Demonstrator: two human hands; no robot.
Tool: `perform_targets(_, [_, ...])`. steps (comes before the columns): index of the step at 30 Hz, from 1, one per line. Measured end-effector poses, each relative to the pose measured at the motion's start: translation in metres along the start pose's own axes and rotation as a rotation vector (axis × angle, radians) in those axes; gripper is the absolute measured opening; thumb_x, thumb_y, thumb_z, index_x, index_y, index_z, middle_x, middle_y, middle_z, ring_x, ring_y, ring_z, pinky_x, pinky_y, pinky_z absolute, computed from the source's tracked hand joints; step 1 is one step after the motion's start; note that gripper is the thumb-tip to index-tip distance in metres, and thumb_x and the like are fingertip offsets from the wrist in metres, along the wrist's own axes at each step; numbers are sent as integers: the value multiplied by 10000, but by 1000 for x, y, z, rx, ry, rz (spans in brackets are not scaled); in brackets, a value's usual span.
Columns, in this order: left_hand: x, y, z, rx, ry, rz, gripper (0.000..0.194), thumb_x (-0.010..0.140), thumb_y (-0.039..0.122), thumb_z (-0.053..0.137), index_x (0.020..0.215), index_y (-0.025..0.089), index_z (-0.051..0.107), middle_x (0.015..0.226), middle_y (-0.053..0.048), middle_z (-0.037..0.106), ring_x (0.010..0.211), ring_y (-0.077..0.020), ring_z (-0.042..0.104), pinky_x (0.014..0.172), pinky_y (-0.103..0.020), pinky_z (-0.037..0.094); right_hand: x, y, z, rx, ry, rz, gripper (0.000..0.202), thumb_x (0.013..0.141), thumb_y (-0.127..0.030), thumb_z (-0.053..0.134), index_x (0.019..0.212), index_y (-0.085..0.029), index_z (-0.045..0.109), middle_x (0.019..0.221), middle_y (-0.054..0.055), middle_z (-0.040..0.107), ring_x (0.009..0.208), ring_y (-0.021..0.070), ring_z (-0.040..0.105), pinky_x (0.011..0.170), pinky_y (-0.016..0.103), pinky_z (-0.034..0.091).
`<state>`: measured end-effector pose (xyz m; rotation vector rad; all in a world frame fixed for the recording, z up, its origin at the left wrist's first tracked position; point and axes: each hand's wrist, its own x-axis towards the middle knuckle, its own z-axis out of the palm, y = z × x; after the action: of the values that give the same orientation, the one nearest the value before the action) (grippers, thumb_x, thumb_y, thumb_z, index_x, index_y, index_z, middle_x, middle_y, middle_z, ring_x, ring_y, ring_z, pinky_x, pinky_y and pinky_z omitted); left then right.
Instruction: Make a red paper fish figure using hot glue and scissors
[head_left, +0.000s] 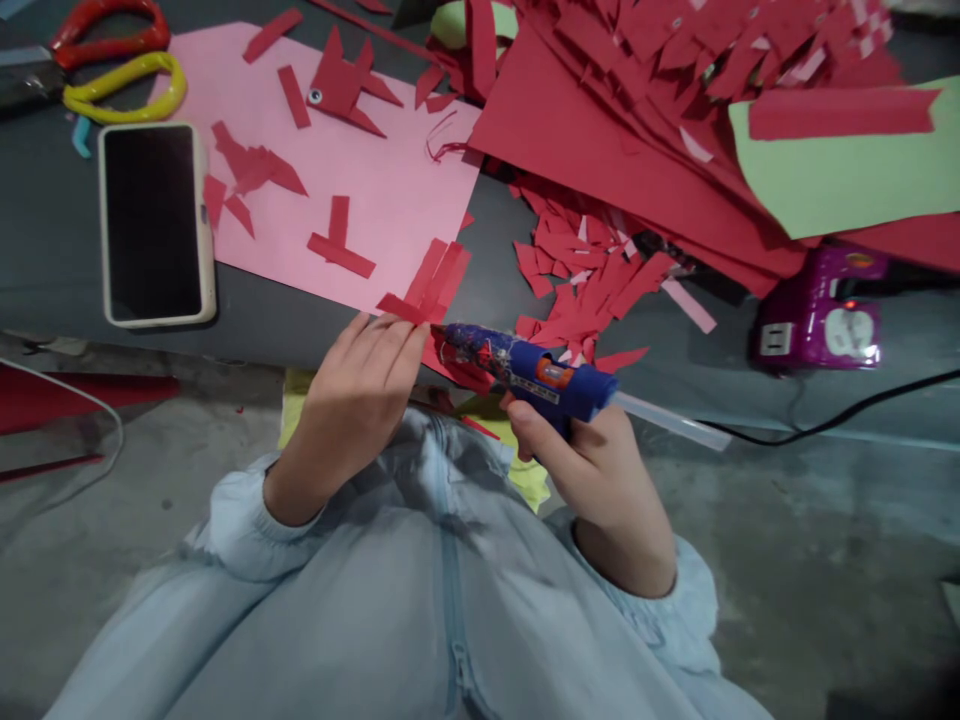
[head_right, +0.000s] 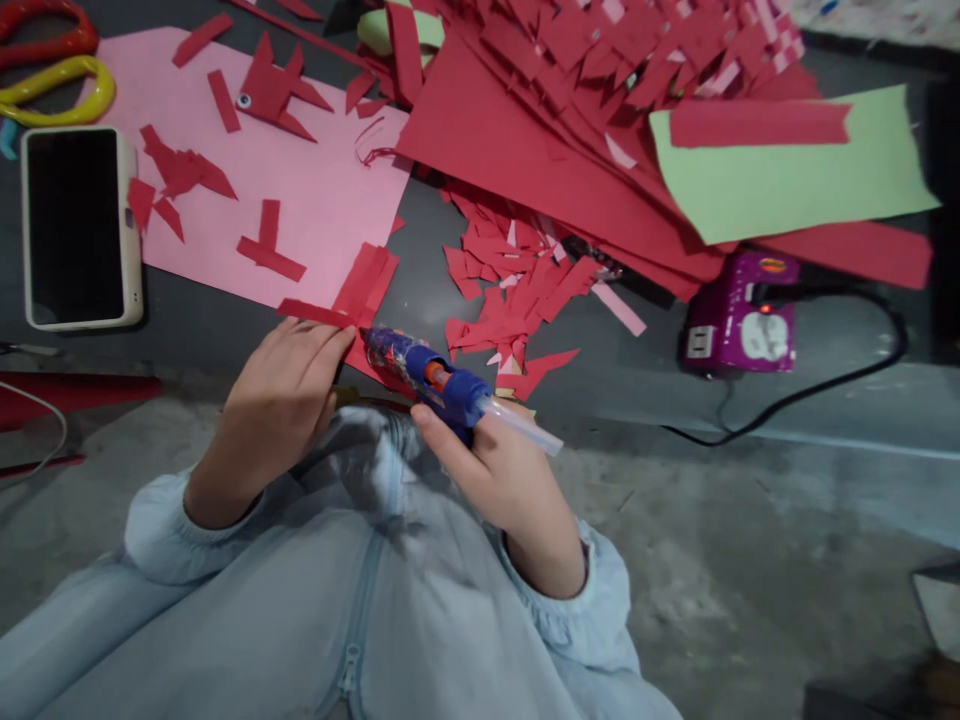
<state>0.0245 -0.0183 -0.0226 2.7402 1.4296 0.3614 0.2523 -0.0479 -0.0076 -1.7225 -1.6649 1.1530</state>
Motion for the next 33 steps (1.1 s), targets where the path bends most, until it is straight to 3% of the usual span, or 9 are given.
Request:
perform_targets(17, [-2, 2, 2, 11, 45, -3, 473, 942, 163, 397, 1359, 7, 558, 1342, -213, 656, 1281, -315, 615, 1145, -480, 472, 1, -11, -5, -176, -38, -5, 711, 925, -784, 347, 537, -215, 525, 471, 31, 522, 447, 139, 477, 496, 308, 317])
perform_targets(33, [-1, 3, 2, 37, 46, -2, 462, 934, 137, 421, 1350, -6, 562, 1329, -213, 659, 1260, -315, 625, 1141, -480, 481, 2, -12, -4, -157, -32, 11, 640, 929, -734, 413, 566, -218, 516, 494, 24, 529, 478, 147, 499, 513, 306, 343])
